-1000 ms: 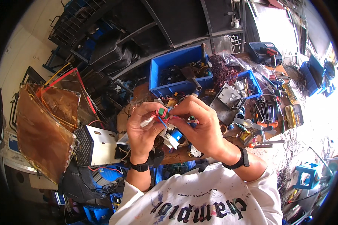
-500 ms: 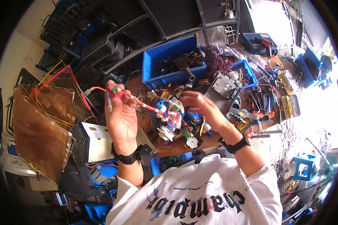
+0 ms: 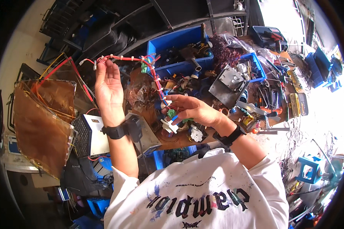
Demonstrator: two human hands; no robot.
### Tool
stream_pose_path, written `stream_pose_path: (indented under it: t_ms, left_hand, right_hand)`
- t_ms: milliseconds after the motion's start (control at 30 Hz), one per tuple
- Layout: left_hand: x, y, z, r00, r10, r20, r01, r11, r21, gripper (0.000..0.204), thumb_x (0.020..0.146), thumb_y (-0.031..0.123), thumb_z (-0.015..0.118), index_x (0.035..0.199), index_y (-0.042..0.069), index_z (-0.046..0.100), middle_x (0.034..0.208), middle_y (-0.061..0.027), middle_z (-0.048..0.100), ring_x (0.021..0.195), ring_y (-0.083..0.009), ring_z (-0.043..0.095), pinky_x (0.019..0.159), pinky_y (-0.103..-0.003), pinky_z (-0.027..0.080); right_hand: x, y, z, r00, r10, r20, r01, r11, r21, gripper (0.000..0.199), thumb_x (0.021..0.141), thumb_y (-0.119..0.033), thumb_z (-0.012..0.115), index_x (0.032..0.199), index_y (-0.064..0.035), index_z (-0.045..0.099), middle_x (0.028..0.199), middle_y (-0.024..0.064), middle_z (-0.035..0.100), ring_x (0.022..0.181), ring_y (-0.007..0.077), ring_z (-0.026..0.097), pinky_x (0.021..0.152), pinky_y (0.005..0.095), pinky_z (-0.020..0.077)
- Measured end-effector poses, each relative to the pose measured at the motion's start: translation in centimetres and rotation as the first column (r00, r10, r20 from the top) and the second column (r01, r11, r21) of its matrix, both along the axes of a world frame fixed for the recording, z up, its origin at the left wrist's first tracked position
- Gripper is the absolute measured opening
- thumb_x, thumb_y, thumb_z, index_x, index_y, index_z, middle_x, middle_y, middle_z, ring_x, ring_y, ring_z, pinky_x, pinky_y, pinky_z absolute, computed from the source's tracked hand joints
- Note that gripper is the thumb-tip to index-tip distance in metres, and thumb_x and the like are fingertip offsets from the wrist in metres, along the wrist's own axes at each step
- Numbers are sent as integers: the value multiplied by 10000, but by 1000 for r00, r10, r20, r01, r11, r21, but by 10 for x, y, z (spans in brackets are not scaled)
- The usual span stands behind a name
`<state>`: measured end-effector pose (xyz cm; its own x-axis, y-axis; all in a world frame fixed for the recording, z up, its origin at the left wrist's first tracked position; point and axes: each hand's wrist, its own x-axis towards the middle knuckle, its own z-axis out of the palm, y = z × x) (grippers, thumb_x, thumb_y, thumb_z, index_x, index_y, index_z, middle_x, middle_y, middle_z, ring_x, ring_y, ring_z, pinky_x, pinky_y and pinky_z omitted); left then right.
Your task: The person uses pliers to remove components from a small green circuit board, placing the removed parts into a blue bin. They then handle a bundle of wires with a red coil, untangling and inspecting the connectors. Finally, they rummage through a cluttered toolbox to select a screwdriver.
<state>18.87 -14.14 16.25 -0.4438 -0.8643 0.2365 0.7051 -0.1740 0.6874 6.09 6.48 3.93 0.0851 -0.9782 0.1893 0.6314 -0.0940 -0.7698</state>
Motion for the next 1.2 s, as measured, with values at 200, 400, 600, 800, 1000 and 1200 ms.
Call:
stream_pose_path:
  t_ms: [200,400,600,800,1000,1200]
  left_hand:
    - [17,-11,-13,998,15,59,-17,999,37,151,876,139,665,1002,63,632,973,-44,663,910,-145,627,840,-303,529]
    - [25,-14,-35,994,-82,66,71,985,157,118,889,144,647,980,70,641,934,-45,673,886,-151,640,817,-316,533]
    - [35,-3,-43,992,-123,42,116,984,137,154,922,172,601,996,41,632,936,-88,671,892,-166,638,789,-319,531]
    - [44,2,-48,993,-105,55,98,989,109,145,930,176,588,998,60,642,952,-73,676,885,-155,637,776,-316,514]
    - [51,5,-52,993,-91,72,86,994,65,150,932,191,586,998,69,645,966,-68,678,901,-152,637,780,-317,505]
    - [50,9,-51,989,-145,-27,147,982,121,155,915,183,612,1006,60,636,979,-70,671,919,-165,621,767,-317,491]
  right_hand:
    - [-6,8,21,949,102,297,-107,994,2,696,918,-348,546,1438,22,266,1290,266,501,1062,307,600,934,403,480]
    - [-11,15,44,961,63,270,-67,998,7,765,907,-476,515,1412,53,295,1248,302,516,958,295,636,831,373,531]
    - [-24,19,46,976,5,218,-15,999,48,787,852,-411,592,1371,113,317,1146,352,554,672,242,655,592,300,565]
    - [-27,19,47,965,59,255,-63,998,9,764,860,-408,556,1368,117,332,1148,321,574,609,166,609,516,255,513]
    - [-25,21,48,939,34,342,-58,997,59,713,830,-317,607,1346,113,365,1098,346,582,582,215,643,446,268,517]
    - [-23,30,53,990,-3,142,-12,994,106,587,800,-27,556,1343,110,382,1119,254,618,679,195,673,483,240,541]
